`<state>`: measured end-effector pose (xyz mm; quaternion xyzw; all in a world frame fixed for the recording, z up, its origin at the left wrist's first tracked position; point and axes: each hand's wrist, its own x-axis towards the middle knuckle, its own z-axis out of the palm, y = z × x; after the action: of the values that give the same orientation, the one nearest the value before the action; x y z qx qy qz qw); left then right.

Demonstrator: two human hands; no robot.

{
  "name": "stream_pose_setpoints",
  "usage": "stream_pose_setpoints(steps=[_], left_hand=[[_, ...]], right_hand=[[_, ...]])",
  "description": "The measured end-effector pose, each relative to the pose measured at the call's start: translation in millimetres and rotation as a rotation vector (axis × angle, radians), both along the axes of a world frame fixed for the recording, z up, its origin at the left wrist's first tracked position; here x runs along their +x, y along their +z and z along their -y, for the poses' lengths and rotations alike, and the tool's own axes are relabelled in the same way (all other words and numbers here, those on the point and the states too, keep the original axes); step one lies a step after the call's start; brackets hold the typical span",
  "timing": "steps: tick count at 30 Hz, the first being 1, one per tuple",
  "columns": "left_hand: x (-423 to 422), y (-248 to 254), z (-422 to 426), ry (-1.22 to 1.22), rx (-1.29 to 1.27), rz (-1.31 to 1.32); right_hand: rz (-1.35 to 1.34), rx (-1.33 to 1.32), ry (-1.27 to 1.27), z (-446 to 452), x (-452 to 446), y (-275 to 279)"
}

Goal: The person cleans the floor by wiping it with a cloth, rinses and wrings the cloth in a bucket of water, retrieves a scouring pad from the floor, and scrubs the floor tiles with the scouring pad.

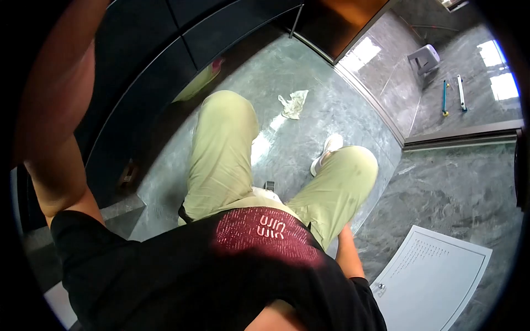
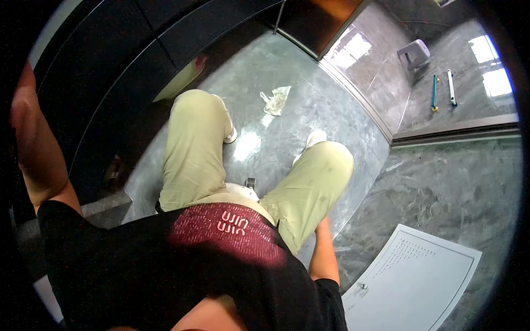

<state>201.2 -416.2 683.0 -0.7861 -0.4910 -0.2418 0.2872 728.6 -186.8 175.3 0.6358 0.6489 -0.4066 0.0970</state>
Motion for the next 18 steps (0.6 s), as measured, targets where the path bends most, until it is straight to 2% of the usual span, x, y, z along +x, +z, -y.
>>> stream_pose_setpoints(steps=[8,12,16,17,18], left_hand=[[-13,1,-30,-0.036,0.061,-0.025],[-43,-20,-80,-0.013,0.079,0.12],[-77,-90,-144,-0.015,-0.122,0.702],[-76,-111,-159,0.109,-0.214,0.907],[-75,-129,-175,0.236,-0.385,1.136]], right_hand=[[0.054,-0.077,0.084,65,24,-7],[0.208,-0.056,0.184,69,69,4],[0.362,0.139,0.295,-11,101,30],[0.293,0.151,0.183,-41,106,27],[0.124,0.268,0.256,-72,104,23]])
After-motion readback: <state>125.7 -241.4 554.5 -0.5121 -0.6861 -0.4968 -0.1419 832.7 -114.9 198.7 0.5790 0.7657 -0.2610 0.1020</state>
